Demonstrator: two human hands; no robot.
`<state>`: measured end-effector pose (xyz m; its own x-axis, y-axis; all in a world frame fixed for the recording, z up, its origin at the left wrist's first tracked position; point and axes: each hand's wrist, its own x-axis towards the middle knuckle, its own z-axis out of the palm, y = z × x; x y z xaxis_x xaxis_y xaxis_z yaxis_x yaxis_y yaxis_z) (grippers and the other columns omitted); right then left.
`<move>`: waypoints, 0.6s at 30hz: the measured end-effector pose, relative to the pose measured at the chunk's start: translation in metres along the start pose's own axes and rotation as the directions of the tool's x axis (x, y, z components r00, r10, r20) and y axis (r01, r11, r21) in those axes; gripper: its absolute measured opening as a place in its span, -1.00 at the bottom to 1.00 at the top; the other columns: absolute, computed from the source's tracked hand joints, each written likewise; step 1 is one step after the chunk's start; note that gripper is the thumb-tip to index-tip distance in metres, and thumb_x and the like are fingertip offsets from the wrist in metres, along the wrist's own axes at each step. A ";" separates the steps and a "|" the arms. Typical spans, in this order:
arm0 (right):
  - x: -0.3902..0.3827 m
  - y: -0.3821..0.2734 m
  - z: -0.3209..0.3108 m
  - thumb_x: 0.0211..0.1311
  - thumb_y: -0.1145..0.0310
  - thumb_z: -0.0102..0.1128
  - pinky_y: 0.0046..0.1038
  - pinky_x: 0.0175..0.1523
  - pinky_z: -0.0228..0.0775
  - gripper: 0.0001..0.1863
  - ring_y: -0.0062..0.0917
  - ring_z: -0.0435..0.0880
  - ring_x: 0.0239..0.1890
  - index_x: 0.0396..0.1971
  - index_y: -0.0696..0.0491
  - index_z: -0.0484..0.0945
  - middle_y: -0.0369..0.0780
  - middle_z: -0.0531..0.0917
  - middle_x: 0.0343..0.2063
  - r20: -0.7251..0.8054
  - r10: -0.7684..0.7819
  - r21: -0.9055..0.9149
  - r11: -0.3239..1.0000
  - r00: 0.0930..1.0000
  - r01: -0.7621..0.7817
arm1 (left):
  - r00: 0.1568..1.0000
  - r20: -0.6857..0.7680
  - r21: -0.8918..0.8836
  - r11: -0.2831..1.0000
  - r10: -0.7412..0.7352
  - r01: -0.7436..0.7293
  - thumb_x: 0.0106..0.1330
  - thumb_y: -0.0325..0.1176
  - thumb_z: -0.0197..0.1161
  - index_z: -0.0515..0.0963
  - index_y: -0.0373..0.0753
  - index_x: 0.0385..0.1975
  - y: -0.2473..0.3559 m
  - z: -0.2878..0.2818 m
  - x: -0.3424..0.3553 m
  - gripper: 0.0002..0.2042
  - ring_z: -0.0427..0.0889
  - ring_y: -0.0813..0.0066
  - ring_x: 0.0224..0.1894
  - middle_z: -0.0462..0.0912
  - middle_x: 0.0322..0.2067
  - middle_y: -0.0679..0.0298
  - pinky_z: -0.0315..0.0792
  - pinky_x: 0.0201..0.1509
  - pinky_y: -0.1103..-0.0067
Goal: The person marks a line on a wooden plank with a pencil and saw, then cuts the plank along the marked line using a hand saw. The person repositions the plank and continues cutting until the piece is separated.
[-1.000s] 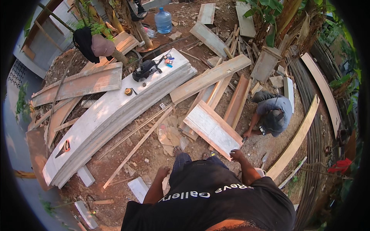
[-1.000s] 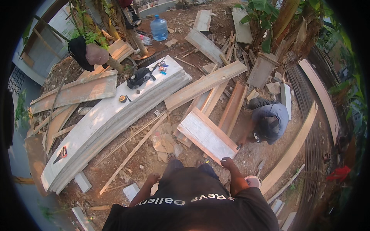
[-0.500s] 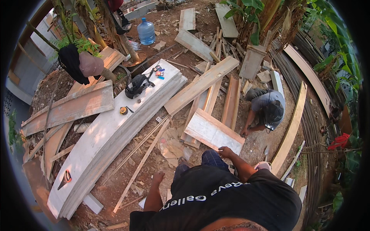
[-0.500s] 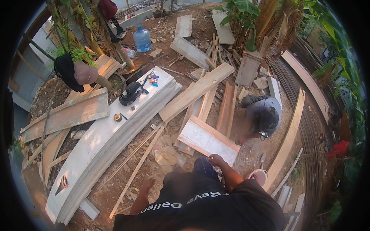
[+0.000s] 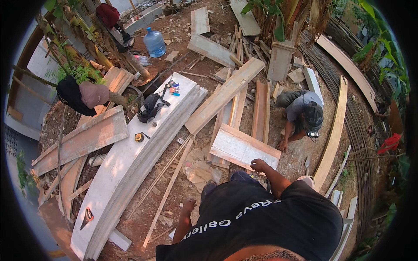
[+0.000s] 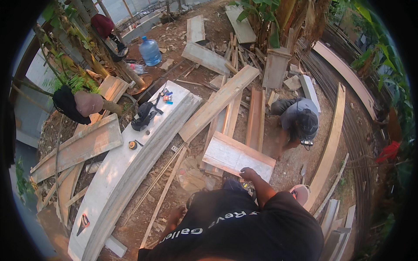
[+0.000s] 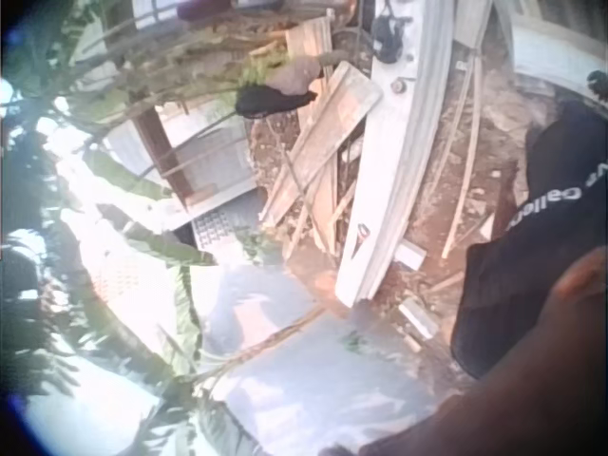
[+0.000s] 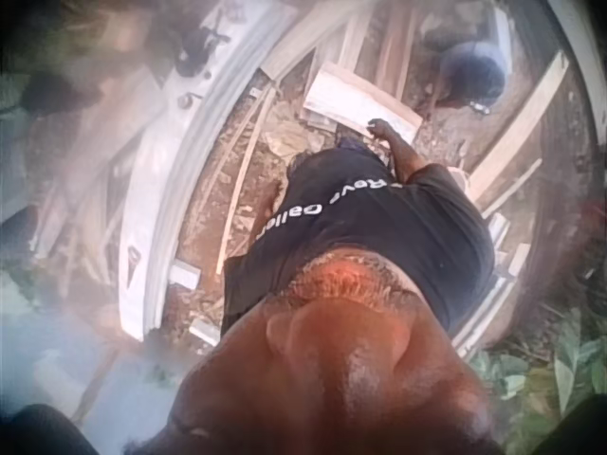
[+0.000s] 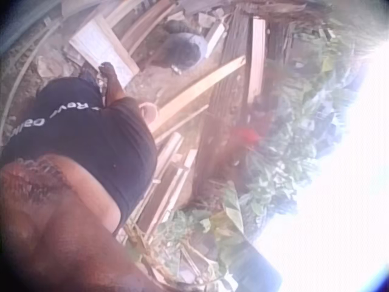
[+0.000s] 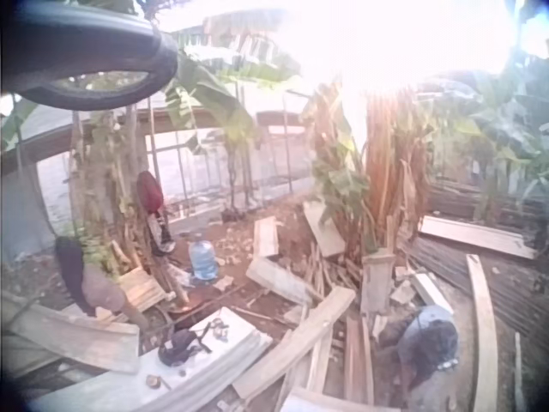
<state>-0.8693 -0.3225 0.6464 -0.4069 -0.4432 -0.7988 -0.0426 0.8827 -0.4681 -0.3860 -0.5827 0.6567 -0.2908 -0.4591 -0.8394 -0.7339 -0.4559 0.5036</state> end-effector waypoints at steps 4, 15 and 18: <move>0.004 0.018 -0.025 0.35 0.14 0.26 -0.36 -0.37 0.66 -0.42 -0.45 0.76 -0.45 0.31 0.03 0.49 -0.17 0.78 -0.29 0.001 0.047 0.049 0.998 0.999 -0.046 | 0.972 -0.066 0.280 0.939 0.225 -0.199 0.39 -0.05 0.19 0.65 -0.34 -0.04 0.027 0.035 0.009 -0.57 0.72 0.02 -0.16 0.72 -0.18 -0.08 0.52 -0.13 0.24; -0.004 0.065 -0.060 0.33 0.22 0.27 -0.39 -0.50 0.53 -0.47 -0.47 0.70 -0.52 0.26 0.05 0.51 -0.19 0.73 -0.39 -0.054 0.114 0.267 0.959 0.992 -0.096 | 0.946 -0.167 0.166 0.954 0.277 -0.249 0.50 0.01 0.01 0.62 -0.45 -0.21 0.054 0.053 0.045 -0.48 0.68 -0.12 -0.11 0.69 -0.26 -0.18 0.47 -0.09 0.17; 0.004 0.054 -0.046 0.35 0.26 0.26 -0.39 -0.54 0.50 -0.50 -0.47 0.66 -0.57 0.26 0.06 0.50 -0.17 0.71 -0.40 -0.030 0.093 0.342 0.937 0.995 -0.077 | 0.901 -0.100 0.281 0.881 0.422 -0.381 0.52 -0.13 0.00 0.60 -0.42 -0.22 0.033 0.016 0.072 -0.59 0.66 -0.10 -0.19 0.68 -0.26 -0.11 0.48 -0.13 0.15</move>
<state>-0.9152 -0.2691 0.6355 -0.4364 -0.3546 -0.8270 0.3032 0.8074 -0.5062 -0.4413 -0.6187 0.6094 -0.5102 -0.6825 -0.5234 -0.7081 -0.0121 0.7060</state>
